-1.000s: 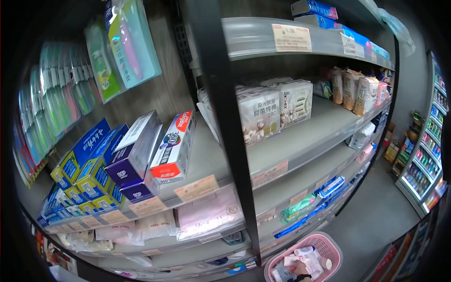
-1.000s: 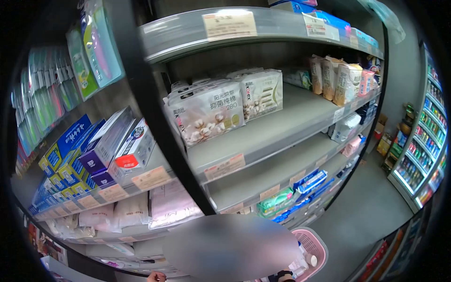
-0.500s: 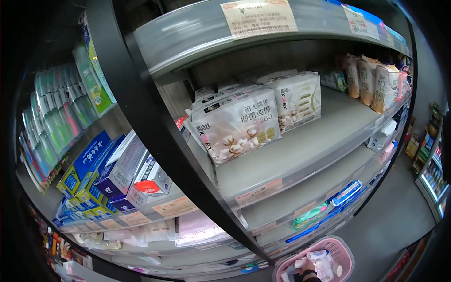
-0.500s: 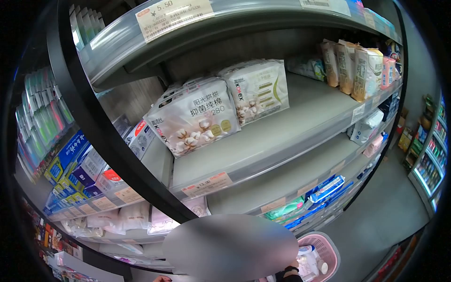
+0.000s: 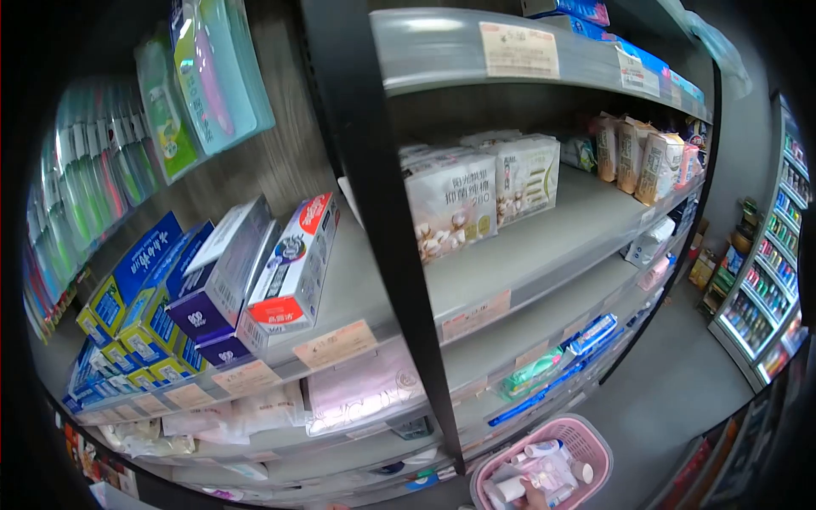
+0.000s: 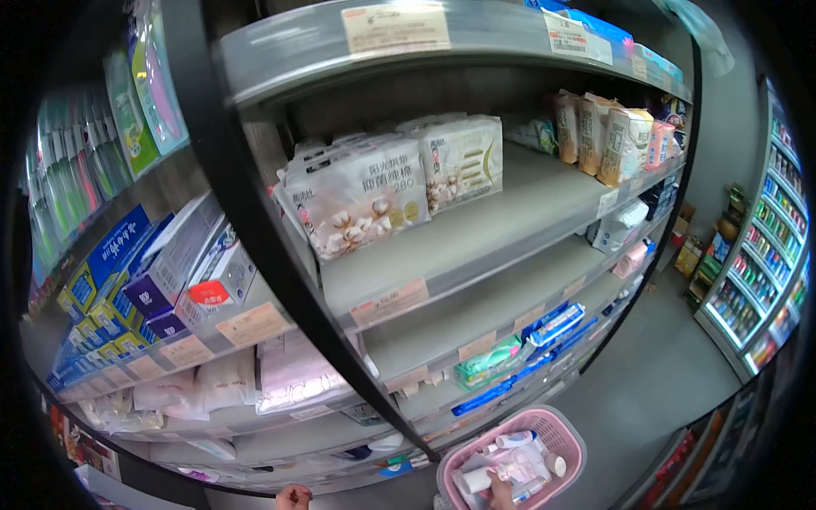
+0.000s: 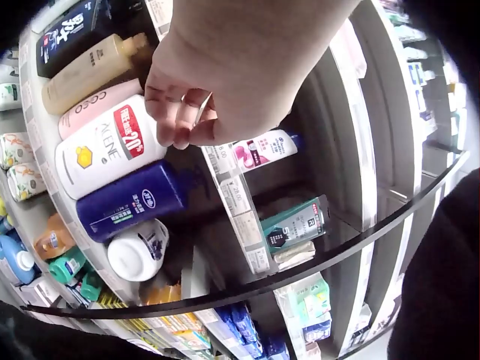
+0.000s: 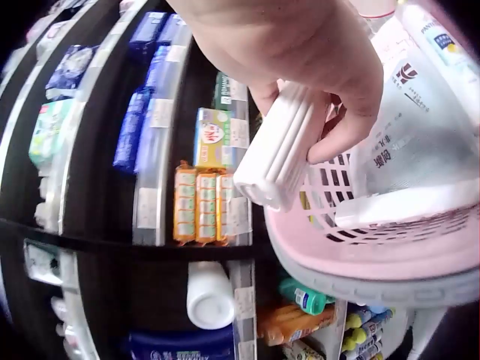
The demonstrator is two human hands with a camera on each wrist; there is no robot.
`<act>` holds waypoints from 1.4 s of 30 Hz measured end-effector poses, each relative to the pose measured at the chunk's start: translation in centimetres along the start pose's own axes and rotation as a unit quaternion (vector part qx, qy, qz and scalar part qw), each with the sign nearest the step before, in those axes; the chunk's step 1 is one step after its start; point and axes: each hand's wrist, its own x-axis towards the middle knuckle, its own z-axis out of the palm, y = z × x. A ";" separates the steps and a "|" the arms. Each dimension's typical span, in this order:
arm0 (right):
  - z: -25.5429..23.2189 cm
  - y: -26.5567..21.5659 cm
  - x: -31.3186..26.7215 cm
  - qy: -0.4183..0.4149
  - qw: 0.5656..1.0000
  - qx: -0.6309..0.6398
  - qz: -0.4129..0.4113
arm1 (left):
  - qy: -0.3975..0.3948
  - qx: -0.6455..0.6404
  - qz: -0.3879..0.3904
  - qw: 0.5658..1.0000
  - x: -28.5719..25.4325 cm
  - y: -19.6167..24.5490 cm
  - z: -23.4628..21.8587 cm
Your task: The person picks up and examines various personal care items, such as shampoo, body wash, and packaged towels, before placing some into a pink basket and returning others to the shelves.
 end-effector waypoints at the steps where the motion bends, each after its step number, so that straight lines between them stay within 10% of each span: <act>1: 1.7 1.7 1.7 0.007 0.958 0.273 0.086 | -0.052 0.027 -0.018 0.998 0.5 -0.6 -0.5; 7: 7.3 -11.5 -12.2 -0.173 0.939 0.296 0.034 | -0.137 -0.136 -0.031 0.981 1.2 -2.7 -0.3; 12: 13.4 -19.9 -19.4 -0.285 0.955 0.073 -0.038 | -0.270 -0.264 -0.107 0.920 0.6 1.8 -2.1; 17: 20.6 -21.3 -23.1 -0.422 0.895 0.032 -0.144 | -0.410 -0.352 -0.111 0.834 0.5 2.5 -5.9; 22: 26.9 -19.5 -26.3 -0.476 0.868 -0.004 -0.141 | -0.379 -0.404 -0.067 0.830 -0.9 0.3 -9.0; 29: 31.2 -17.5 -27.6 -0.481 0.865 -0.017 -0.144 | -0.307 -0.403 -0.046 0.861 -2.0 -3.7 -13.9; 42: 35.9 -27.3 -18.5 -0.203 0.861 -0.025 -0.466 | -0.213 -0.361 -0.114 0.901 -4.7 -10.6 -20.0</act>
